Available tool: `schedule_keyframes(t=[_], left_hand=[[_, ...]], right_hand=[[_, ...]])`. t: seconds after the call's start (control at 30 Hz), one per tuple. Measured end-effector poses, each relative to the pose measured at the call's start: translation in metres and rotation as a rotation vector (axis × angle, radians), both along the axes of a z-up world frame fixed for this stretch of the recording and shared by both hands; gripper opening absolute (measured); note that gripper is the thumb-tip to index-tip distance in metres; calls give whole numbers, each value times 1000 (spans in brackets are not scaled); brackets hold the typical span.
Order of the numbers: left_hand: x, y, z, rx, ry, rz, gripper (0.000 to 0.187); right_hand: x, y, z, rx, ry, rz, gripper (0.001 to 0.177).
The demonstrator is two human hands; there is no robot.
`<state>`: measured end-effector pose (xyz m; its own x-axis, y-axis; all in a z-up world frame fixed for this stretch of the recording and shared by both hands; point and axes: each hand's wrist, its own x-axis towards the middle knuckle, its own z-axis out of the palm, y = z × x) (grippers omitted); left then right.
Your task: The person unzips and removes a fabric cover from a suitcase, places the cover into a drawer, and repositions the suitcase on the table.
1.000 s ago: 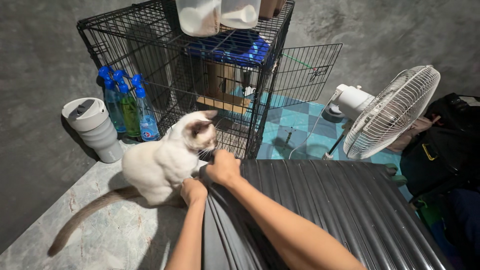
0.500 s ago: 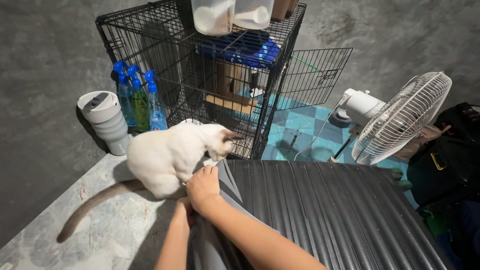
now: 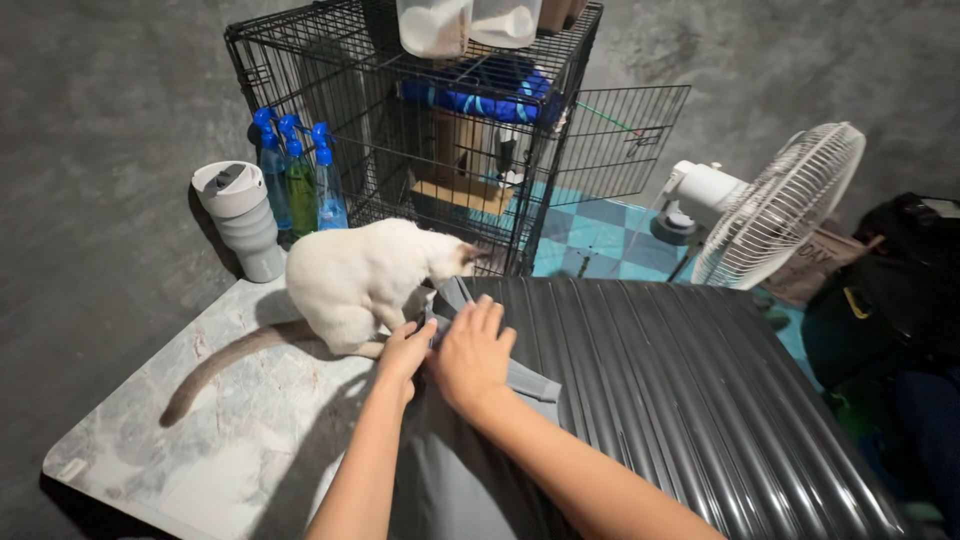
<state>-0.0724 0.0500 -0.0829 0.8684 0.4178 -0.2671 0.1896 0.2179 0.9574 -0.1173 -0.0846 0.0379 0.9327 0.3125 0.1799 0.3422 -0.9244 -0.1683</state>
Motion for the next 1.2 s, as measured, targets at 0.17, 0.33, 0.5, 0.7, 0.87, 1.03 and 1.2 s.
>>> schedule_keyframes(t=[0.17,0.33,0.5,0.7,0.87,1.03,1.2], left_hand=[[-45,-27,53,-3,202,-201,57],[-111,-32,102,-203,453,-391,84],[-149,-28,88,-327,425,-392,96],[-154,-11,45,-536,253,-371,90],[-148,-13,18,-552,235,-256,83],[-140,-22,22,-486,252,-222,77],[-131,-32,30,-468,280,-172,72]], right_hand=[[-27,-26,17,-23,-22,-81,71],[-26,-25,-6,-109,-313,-79,19],[-29,-19,-8,-53,-243,-70,15],[-39,-31,-1,-20,-56,-109,39],[-53,-50,5,50,15,-156,26],[-58,-65,31,123,195,-165,46],[-29,-74,29,-80,183,-82,38]])
